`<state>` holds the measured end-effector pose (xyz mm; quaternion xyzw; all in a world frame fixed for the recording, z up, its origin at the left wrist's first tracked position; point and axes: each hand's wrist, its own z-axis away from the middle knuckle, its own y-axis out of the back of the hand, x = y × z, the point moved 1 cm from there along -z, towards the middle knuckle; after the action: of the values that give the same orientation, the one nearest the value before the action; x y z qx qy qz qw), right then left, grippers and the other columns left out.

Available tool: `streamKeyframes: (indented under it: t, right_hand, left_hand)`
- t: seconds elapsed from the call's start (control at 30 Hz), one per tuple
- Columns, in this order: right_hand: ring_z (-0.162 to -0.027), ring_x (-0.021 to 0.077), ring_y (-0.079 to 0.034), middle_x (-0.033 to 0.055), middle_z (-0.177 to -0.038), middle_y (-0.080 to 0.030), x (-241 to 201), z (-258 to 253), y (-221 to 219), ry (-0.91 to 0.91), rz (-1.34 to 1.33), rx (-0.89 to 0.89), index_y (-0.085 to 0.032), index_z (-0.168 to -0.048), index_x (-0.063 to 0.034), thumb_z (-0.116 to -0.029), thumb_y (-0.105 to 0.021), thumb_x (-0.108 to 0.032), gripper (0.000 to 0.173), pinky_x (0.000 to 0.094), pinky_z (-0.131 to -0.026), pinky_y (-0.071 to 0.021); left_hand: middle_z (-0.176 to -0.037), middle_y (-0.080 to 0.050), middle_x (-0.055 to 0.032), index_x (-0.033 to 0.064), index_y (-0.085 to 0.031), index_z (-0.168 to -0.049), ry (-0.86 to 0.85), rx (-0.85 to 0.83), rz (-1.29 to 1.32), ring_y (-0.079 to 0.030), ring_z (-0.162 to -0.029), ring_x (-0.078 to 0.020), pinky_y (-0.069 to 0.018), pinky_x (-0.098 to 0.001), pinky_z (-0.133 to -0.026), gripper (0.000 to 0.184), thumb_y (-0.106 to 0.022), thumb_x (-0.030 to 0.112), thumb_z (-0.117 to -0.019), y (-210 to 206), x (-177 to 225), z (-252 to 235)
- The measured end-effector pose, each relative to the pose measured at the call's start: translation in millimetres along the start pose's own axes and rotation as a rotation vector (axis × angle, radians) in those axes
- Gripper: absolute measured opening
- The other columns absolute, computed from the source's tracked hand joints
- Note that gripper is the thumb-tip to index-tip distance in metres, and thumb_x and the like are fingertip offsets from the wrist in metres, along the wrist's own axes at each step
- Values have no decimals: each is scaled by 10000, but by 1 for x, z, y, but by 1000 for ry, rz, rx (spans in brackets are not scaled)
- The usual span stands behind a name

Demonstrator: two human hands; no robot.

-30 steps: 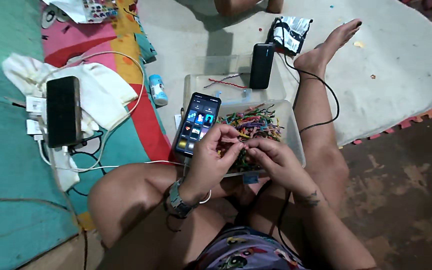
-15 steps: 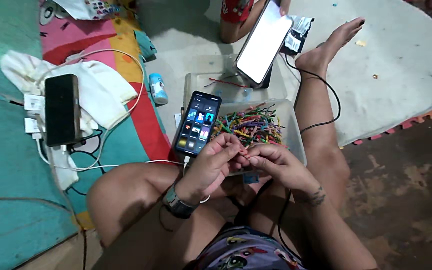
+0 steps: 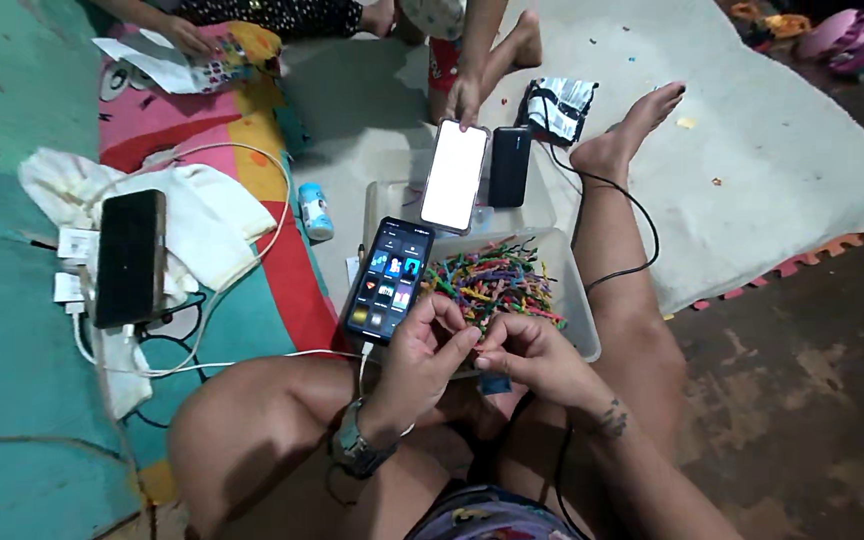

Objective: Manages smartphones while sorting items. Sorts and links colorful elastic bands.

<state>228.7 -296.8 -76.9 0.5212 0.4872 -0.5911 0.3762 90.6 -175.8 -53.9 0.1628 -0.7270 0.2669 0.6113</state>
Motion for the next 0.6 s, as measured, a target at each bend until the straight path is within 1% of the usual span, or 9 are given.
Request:
streamKeyframes:
  t: [0.1, 0.17, 0.2, 0.27, 0.33, 0.4, 0.43, 0.5, 0.6]
  right_hand:
    - [-649, -55, -574, -128, -762, -641, -3, -1, -2, -41, -20, -5, -635, -890, -136, -896, -744, -96, 116, 133, -606, -489]
    - [-629, -41, -590, -121, -742, -639, -6, -1, -5, -66, -34, 2, -596, -887, -146, -885, -756, -96, 168, 146, -594, -510]
    - [-627, -38, -580, -120, -735, -630, -6, -1, -6, -70, -38, 12, -583, -884, -150, -878, -763, -98, 188, 146, -593, -496]
    - [-640, -42, -579, -115, -749, -632, -6, -2, -8, -42, -12, 38, -602, -908, -137, -879, -771, -122, 172, 142, -602, -496]
    - [-712, -46, -602, -100, -825, -653, -7, -1, -8, 28, 88, 38, -649, -989, -87, -929, -717, -145, 108, 143, -659, -523]
    - [-851, -30, -642, -50, -974, -695, -9, 0, -4, 75, 204, -6, -697, -1081, -29, -1008, -610, -145, 162, 166, -777, -560]
    - [-888, -19, -647, -24, -1022, -701, -10, 1, -1, 81, 244, -28, -714, -1093, -18, -1029, -571, -141, 199, 177, -807, -564]
    - [-906, -16, -652, -12, -1047, -711, -13, 0, 5, 93, 296, -38, -732, -1083, -24, -1041, -539, -131, 224, 182, -819, -565]
    - [-896, -22, -646, -17, -1033, -714, -19, -10, 16, 136, 388, 98, -732, -1084, -23, -1025, -556, -132, 215, 175, -804, -555]
  left_hand:
    - [-928, -620, 99, 127, -589, -981, -81, 4, -70, -617, -816, 26, -557, -163, -730, 148, -700, 47, -927, -1, 0, 2]
    - [-942, -632, 95, 115, -593, -993, -111, -2, -108, -642, -848, 20, -585, -176, -759, 141, -708, 64, -930, -2, 0, 4]
    - [-946, -634, 89, 108, -597, -992, -117, -5, -115, -648, -866, 13, -590, -185, -776, 136, -712, 70, -930, -3, 0, 4]
    - [-956, -629, 74, 93, -604, -998, -128, -15, -132, -646, -887, 7, -589, -189, -793, 123, -712, 91, -939, -3, 1, 5]
    - [-959, -637, 58, 77, -612, -994, -156, -12, -157, -649, -890, 3, -590, -190, -794, 118, -715, 94, -939, -1, 1, 4]
    - [-965, -645, 44, 61, -617, -995, -172, -8, -188, -658, -898, -8, -597, -198, -798, 120, -718, 86, -935, 2, 4, 4]
    - [-971, -647, 42, 57, -618, -1000, -169, -14, -196, -660, -903, -9, -598, -200, -803, 124, -719, 81, -932, 4, 5, 3]
    - [-978, -648, 32, 41, -621, -1008, -155, -49, -179, -659, -910, -16, -596, -205, -814, 127, -717, 61, -928, 5, 7, 3]
    - [-969, -647, 31, 37, -622, -994, -131, -101, -163, -658, -902, -14, -595, -203, -818, 124, -718, 33, -914, 5, 9, 4]
